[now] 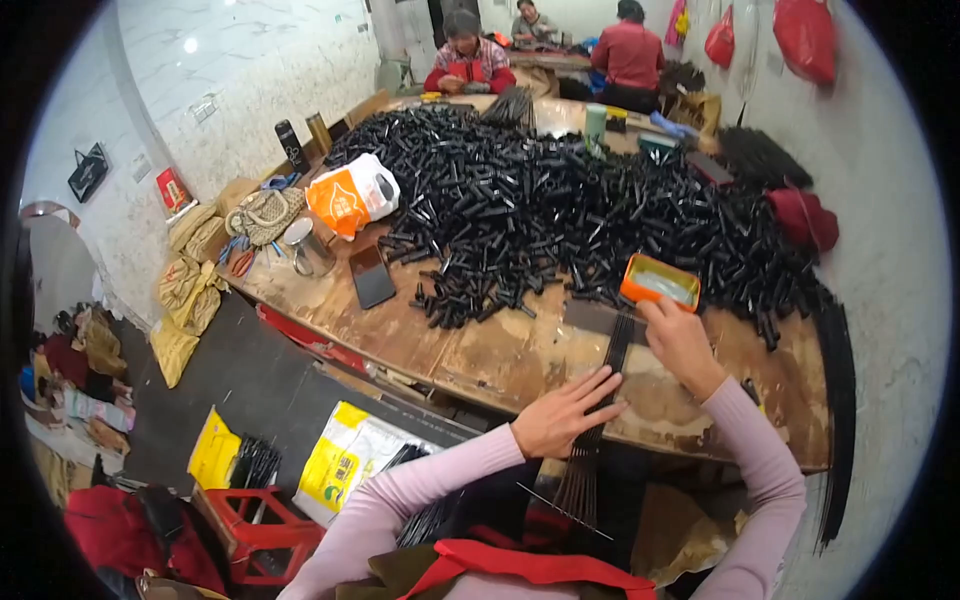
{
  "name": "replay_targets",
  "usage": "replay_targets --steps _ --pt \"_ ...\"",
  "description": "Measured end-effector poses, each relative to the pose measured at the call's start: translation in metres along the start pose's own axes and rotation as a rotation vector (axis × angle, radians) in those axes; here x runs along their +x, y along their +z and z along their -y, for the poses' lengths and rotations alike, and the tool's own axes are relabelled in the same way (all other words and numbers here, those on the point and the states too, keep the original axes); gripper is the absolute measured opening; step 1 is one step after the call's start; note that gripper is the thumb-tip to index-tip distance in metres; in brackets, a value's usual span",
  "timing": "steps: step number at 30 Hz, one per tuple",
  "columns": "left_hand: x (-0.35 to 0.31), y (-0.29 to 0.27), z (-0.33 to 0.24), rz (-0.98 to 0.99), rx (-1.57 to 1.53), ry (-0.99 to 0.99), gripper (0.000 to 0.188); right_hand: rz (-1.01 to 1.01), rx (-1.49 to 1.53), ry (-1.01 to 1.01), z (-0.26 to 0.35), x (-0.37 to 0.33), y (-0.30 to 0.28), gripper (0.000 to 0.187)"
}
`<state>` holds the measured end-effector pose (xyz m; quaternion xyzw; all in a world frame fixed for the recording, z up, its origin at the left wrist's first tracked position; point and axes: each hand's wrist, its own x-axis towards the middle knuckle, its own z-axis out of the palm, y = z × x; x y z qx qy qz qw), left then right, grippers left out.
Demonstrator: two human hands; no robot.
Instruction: Inserting wires into plastic connectors and trimming them using wire cutters.
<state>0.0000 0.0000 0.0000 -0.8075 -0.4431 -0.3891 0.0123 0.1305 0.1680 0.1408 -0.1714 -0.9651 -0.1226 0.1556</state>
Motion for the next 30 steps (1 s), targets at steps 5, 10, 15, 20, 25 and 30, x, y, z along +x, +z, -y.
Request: replay_targets --steps 5,10,15,20,25,30 --pt "-0.114 -0.079 0.037 0.277 0.103 0.005 0.090 -0.130 0.199 0.084 0.109 0.027 0.085 0.011" --pt "-0.121 -0.087 0.037 0.281 0.128 0.009 0.090 -0.121 0.146 0.113 0.108 0.037 0.096 0.008" --pt "-0.122 -0.088 0.040 0.303 0.178 0.036 0.088 -0.116 0.132 0.150 0.102 0.028 0.106 0.008" --pt "-0.120 -0.092 0.040 0.305 0.163 0.007 0.085 -0.106 0.173 0.118 0.100 0.024 0.107 0.009" --pt "-0.115 -0.091 0.039 0.291 0.119 -0.005 0.087 -0.170 0.274 0.045 0.099 0.021 0.099 0.011" --pt "-0.111 -0.091 0.039 0.369 0.211 -0.018 0.086 -0.091 0.279 0.130 0.089 0.009 0.104 0.011"
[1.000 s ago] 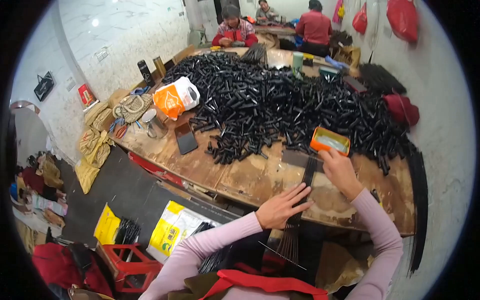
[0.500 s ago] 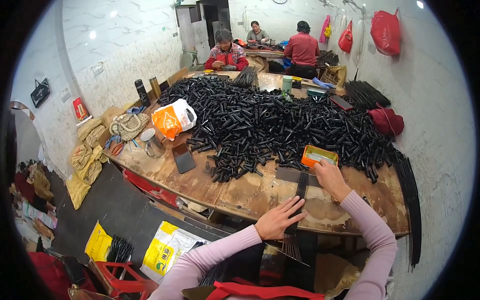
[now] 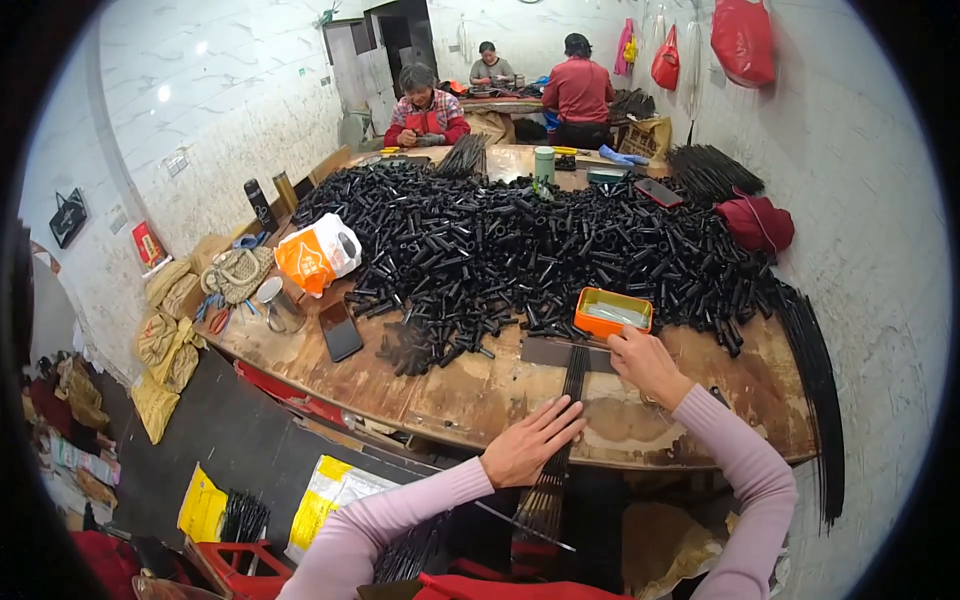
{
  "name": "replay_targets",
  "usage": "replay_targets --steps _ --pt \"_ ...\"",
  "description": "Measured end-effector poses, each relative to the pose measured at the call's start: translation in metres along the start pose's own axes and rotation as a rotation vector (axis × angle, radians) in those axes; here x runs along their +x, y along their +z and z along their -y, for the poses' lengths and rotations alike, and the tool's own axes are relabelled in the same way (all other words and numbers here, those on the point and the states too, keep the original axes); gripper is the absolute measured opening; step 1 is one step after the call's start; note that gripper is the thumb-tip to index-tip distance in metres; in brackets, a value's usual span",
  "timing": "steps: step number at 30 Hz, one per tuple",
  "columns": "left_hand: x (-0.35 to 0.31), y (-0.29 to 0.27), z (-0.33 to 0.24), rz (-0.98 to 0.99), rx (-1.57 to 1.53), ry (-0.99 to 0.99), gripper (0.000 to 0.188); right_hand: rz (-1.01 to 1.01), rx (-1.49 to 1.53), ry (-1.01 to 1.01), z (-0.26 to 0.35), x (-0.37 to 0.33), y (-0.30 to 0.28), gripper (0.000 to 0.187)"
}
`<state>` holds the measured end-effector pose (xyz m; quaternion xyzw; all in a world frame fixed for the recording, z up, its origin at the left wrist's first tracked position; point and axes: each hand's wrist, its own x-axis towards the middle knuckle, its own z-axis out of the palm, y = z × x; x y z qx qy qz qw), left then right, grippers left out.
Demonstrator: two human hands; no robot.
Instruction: Inserting wires into plastic connectors and trimming them using wire cutters.
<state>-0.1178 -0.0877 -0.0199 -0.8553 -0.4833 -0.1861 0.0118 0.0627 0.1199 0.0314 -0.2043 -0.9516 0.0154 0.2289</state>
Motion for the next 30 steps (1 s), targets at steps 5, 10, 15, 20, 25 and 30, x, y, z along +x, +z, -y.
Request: replay_targets --steps 5,10,15,20,25,30 --pt "-0.002 -0.007 -0.005 0.087 0.072 -0.007 0.081 -0.015 0.126 0.023 -0.016 -0.007 0.009 0.012" --pt "-0.002 0.003 -0.011 0.057 0.017 -0.015 0.079 -0.039 0.034 0.047 -0.014 -0.002 0.017 0.017" --pt "0.011 0.007 -0.006 0.008 -0.112 -0.002 0.067 -0.062 0.074 0.007 -0.026 -0.001 0.028 0.037" --pt "0.011 -0.006 0.004 -0.062 -0.089 -0.079 0.062 0.004 0.097 -0.046 -0.029 0.017 0.019 0.026" --pt "0.013 0.004 0.003 0.003 -0.033 -0.072 0.060 0.032 0.128 -0.020 -0.034 -0.005 0.019 0.030" --pt "0.007 0.003 -0.004 0.042 -0.063 -0.079 0.061 0.118 0.027 -0.008 -0.022 -0.004 0.017 0.035"
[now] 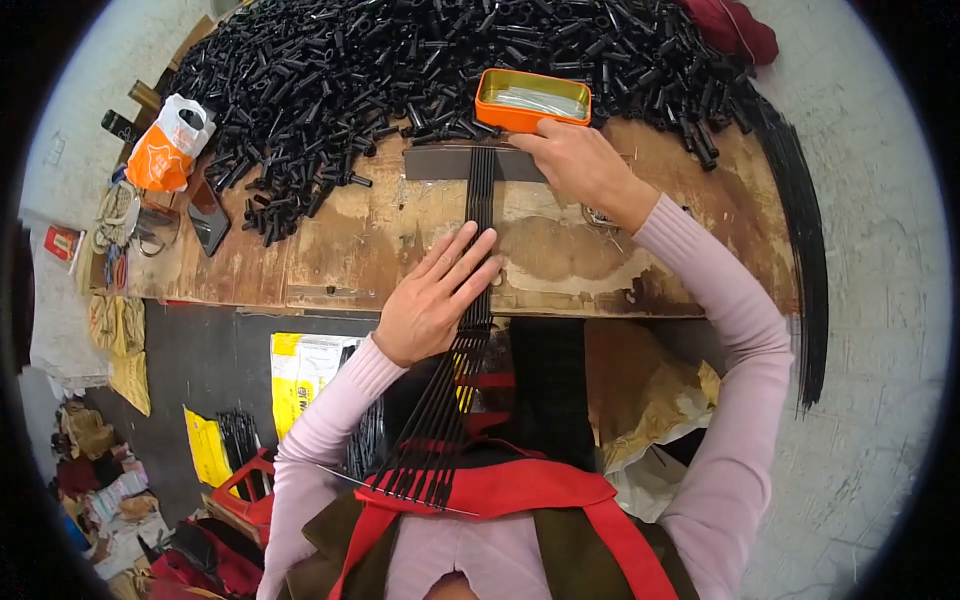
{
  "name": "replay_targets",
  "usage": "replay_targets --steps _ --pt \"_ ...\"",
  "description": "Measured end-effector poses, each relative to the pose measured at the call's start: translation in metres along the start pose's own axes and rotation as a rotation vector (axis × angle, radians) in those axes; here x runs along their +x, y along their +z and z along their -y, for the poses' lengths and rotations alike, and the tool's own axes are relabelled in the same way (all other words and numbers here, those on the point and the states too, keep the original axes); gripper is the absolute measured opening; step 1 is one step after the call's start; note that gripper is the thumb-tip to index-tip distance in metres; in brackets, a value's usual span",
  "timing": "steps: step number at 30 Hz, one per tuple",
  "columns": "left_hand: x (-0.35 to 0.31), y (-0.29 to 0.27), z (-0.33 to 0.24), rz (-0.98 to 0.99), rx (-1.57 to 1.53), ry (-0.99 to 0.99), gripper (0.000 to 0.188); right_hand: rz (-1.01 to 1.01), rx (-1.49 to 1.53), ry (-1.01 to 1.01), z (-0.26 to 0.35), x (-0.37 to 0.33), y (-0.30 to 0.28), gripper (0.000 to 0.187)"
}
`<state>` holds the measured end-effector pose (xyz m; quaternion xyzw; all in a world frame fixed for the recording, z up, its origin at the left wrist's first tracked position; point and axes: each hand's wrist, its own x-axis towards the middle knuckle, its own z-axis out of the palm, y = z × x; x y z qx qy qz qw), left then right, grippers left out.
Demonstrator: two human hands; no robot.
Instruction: Inserting wires into plastic connectors and trimming them using wire cutters.
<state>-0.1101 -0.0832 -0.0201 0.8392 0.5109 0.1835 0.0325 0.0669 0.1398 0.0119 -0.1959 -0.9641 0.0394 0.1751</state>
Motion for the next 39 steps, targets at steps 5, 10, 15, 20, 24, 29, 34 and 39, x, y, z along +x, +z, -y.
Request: replay_targets --steps 5,10,15,20,24,29,34,39 --pt "-0.004 0.002 -0.001 -0.018 0.072 -0.003 0.060 0.025 -0.015 -0.028 0.004 0.007 0.001 0.039" --pt "0.001 0.002 0.000 -0.020 0.062 0.004 0.059 0.042 -0.044 -0.021 -0.001 0.010 0.006 0.038" --pt "0.000 0.000 0.003 -0.026 0.074 0.005 0.059 0.018 0.003 -0.037 0.000 0.013 0.007 0.037" --pt "0.000 0.001 0.003 -0.022 0.050 0.008 0.059 0.015 -0.003 -0.007 0.002 0.012 0.008 0.036" --pt "-0.001 0.001 0.001 -0.021 0.077 0.012 0.060 0.014 -0.006 -0.015 0.003 0.011 0.006 0.035" --pt "0.000 0.002 0.001 -0.028 0.065 0.011 0.060 -0.032 0.014 -0.060 0.001 0.008 0.006 0.035" --pt "0.000 0.000 0.001 -0.025 0.057 0.004 0.060 -0.020 0.007 -0.045 0.001 0.012 0.009 0.032" --pt "0.000 -0.002 0.001 -0.016 0.063 0.010 0.062 -0.072 0.079 -0.045 -0.007 0.015 0.014 0.023"
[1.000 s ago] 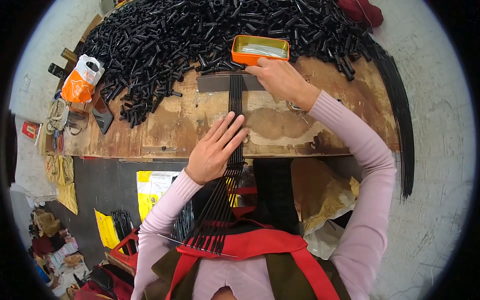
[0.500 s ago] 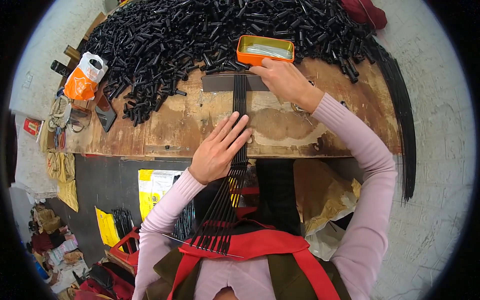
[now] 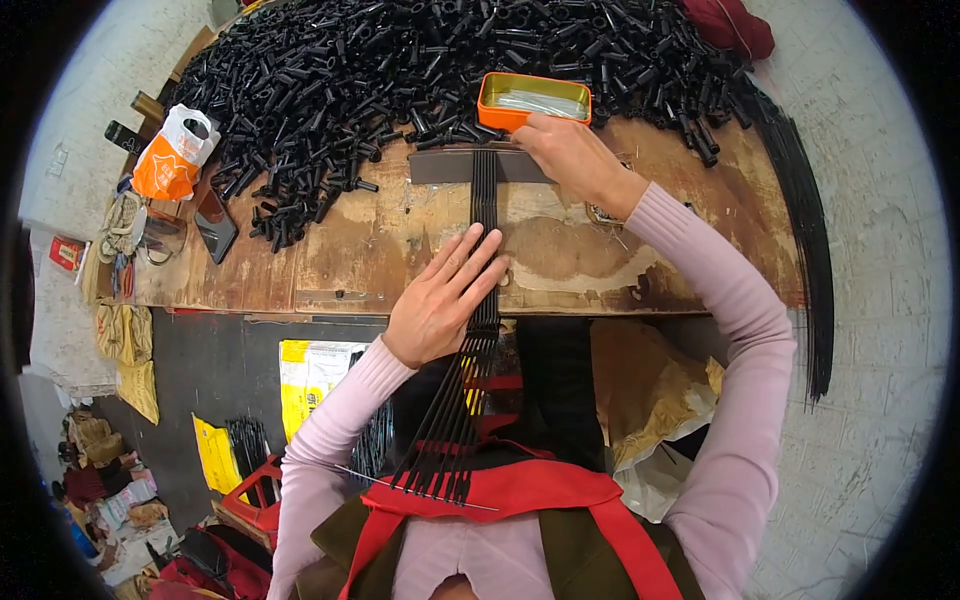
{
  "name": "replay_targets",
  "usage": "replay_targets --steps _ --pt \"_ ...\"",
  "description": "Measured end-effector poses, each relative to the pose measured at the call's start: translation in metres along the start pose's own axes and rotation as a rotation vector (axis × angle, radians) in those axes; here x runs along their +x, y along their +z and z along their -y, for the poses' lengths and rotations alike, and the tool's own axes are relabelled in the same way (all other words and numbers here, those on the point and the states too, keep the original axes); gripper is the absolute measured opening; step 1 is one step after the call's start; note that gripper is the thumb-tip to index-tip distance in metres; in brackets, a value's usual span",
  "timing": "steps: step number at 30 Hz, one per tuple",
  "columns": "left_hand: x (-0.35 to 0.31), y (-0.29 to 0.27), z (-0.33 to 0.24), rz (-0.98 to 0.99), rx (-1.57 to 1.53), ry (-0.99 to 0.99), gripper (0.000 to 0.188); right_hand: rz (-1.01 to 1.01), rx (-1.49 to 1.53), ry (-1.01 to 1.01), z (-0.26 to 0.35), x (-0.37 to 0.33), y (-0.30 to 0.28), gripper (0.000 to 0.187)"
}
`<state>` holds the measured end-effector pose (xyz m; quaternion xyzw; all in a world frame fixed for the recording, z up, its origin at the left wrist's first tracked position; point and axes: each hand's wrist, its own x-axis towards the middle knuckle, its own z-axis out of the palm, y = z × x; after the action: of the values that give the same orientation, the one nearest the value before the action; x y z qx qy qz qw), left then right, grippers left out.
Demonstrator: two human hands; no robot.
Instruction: Inserting wires into plastic connectors and trimming them using wire cutters.
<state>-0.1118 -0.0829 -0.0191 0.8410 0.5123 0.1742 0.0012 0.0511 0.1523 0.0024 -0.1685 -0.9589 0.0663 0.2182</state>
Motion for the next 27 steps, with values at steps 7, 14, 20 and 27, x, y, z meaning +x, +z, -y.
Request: replay_targets --steps 7,14,20,27 --pt "0.001 0.002 0.001 -0.003 0.012 0.022 0.071 -0.044 0.076 -0.047 -0.001 0.008 0.002 0.011" --pt "0.000 -0.001 0.000 0.009 -0.015 0.003 0.068 -0.045 0.052 -0.023 0.000 0.012 0.006 0.013" --pt "0.000 0.001 0.000 0.004 -0.026 0.004 0.066 -0.087 0.106 -0.022 0.002 0.007 0.003 0.012" --pt "0.000 0.000 0.001 -0.010 -0.004 0.018 0.068 -0.071 0.058 0.004 0.007 0.005 0.003 0.013"
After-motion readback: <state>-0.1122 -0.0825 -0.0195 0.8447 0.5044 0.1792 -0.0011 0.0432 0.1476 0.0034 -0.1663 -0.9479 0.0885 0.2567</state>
